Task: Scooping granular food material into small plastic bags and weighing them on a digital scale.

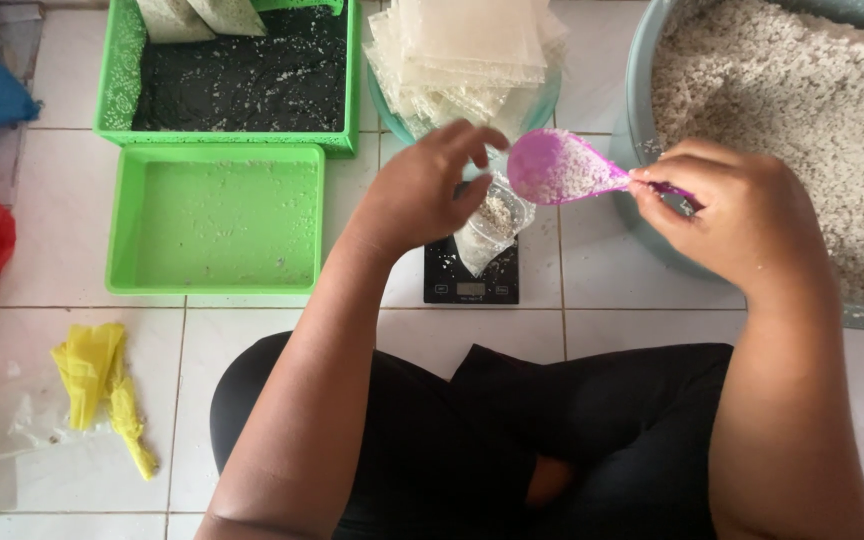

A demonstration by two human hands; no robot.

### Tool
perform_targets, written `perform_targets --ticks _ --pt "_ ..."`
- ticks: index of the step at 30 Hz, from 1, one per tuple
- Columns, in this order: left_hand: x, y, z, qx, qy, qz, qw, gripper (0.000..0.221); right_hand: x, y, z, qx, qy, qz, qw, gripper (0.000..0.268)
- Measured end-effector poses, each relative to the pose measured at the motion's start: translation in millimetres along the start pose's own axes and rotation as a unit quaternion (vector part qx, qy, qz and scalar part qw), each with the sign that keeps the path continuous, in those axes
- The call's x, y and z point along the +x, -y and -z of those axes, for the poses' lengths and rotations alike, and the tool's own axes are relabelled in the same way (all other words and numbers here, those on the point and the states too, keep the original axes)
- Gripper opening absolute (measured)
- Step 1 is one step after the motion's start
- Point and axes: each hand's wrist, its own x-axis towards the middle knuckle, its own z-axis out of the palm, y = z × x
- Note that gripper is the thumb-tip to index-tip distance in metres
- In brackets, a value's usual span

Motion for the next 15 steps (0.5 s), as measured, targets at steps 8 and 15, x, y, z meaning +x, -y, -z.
perform_targets --ticks 8,15 --pt "-4 12 2 0.077 -0.064 0.083 0.991 0.008 -16 -26 23 0.132 0.011 -0.127 0.983 0.009" --pt "-16 38 -13 0.094 0.109 0.331 0.933 0.055 -79 -96 52 0.065 0.083 -0.452 0.886 0.021"
